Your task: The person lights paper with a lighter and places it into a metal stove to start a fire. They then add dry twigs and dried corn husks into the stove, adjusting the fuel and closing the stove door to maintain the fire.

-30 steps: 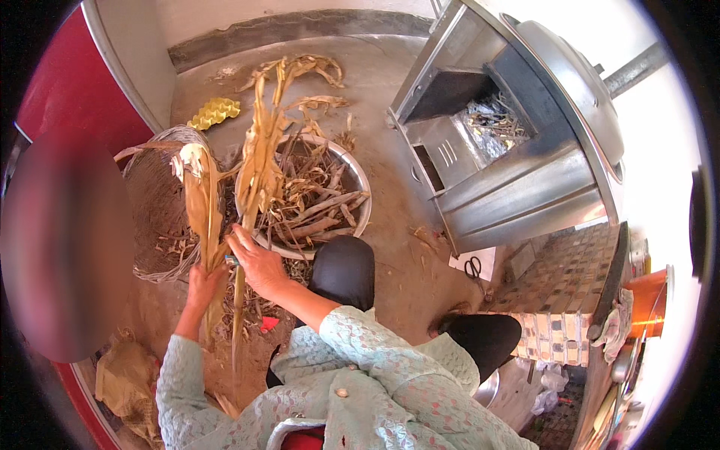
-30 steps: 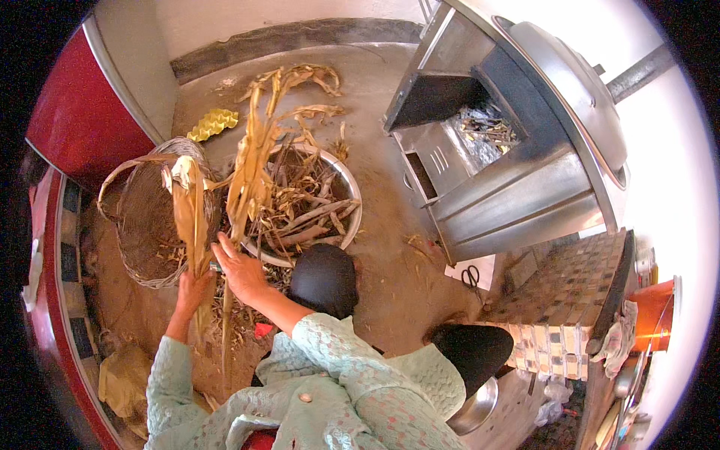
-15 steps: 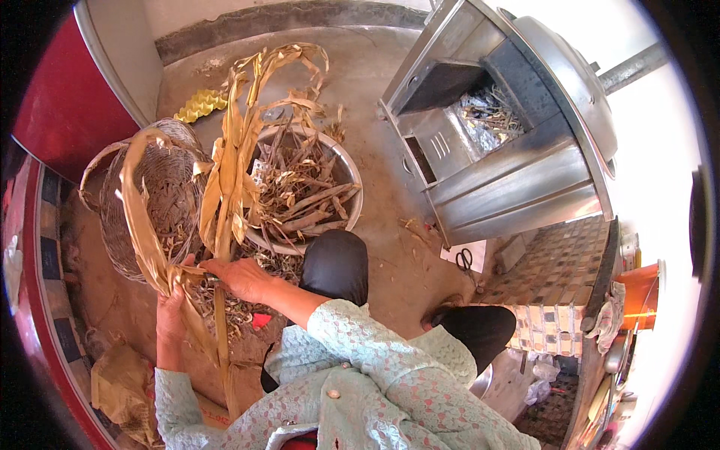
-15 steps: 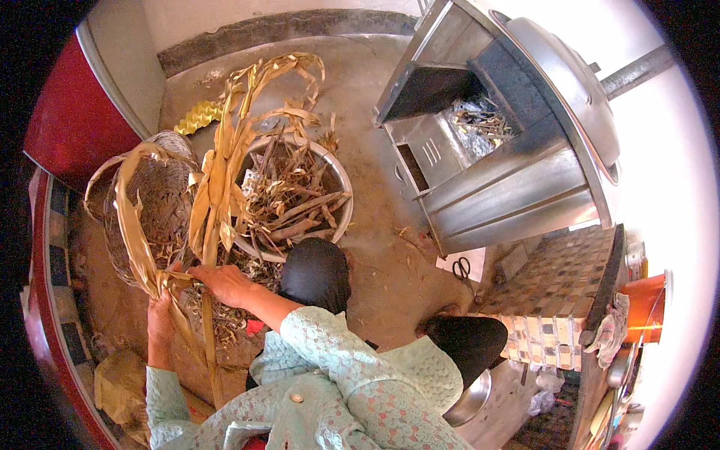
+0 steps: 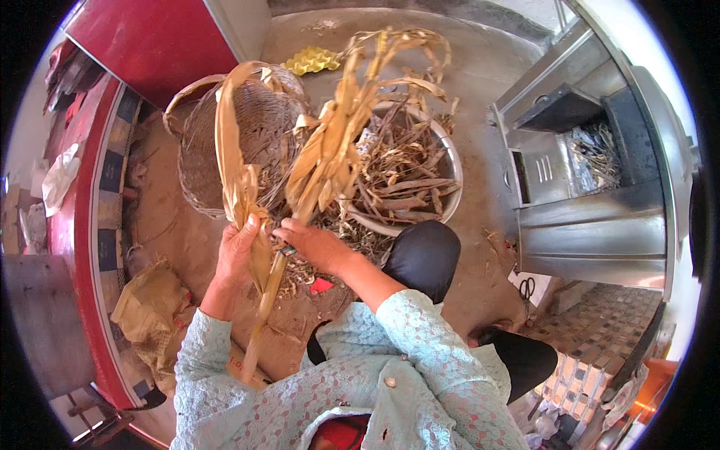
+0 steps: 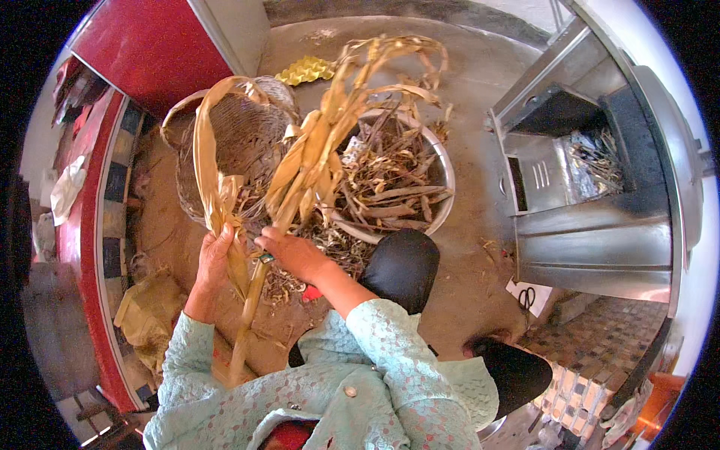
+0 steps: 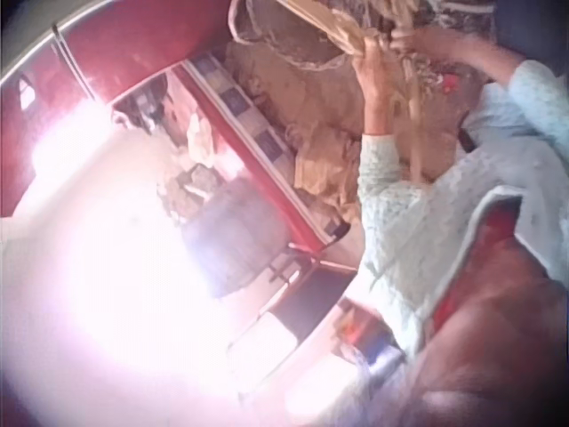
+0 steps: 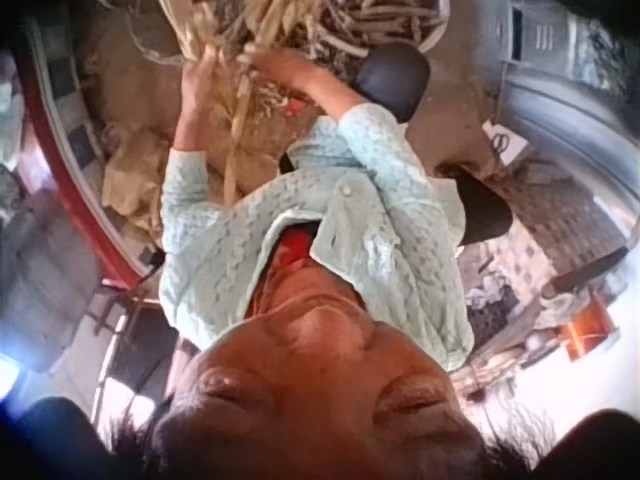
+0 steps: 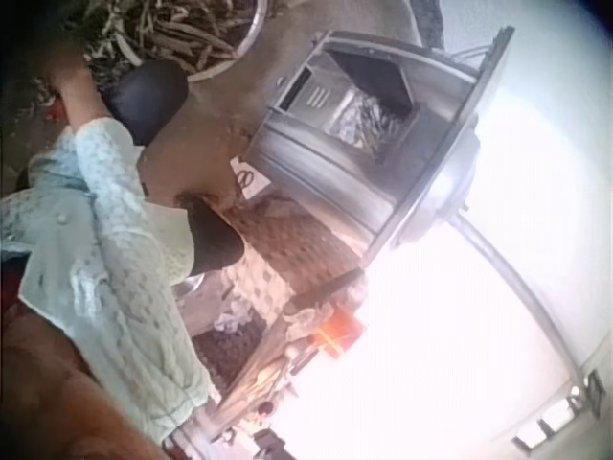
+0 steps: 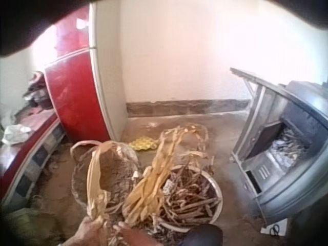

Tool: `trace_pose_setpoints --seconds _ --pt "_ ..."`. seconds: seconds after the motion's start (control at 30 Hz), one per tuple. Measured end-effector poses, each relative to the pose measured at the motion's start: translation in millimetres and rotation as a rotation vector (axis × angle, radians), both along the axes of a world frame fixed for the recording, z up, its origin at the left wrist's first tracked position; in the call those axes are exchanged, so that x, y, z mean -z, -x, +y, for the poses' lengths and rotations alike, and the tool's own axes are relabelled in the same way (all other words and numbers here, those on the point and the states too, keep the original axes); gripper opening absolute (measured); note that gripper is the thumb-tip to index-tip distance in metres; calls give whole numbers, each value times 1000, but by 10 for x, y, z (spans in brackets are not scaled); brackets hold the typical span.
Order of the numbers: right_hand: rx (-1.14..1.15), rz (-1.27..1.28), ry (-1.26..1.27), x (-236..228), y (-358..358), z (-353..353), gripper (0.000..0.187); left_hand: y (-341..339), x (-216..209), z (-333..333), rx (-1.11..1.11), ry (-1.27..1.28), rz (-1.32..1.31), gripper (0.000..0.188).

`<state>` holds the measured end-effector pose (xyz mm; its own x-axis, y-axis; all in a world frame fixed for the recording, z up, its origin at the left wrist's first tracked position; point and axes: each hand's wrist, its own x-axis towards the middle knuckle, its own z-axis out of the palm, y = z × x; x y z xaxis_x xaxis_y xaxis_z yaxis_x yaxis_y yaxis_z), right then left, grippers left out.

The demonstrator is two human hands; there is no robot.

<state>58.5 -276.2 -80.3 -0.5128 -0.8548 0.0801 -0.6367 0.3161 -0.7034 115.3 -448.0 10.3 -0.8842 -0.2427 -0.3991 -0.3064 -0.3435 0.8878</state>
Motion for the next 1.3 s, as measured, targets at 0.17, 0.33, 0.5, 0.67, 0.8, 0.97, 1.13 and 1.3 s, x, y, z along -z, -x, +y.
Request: trace_pose_setpoints --seconds 0.17,0.33,0.5,0.67,0.8,0.97,1.13,1.3 --pt "64 -112 -229 -94 156 41 39 -407 -759 -607 -187 42 318 23" --pt "208 -198 101 -71 98 -29 37 -363 -892 -693 -57 794 5 30" --pt "312 -393 434 -32 -57 -144 26 -408 45 -196 683 1279 -214 52" --pt "311 -636 413 -81 -73 -53 29 -536 602 -221 592 1123 -188 42" --pt "661 -554 300 -393 -60 100 40 -735 668 -313 451 1469 156 32" --pt "1088 -737 911 -48 326 292 31 -1000 617 -325 493 1705 349 22" --pt "962 -1159 923 442 409 360 40 -1194 672 -210 472 1748 436 17" --pt "1092 -1560 1014 179 294 200 41 -1365 692 -64 451 1741 427 15"
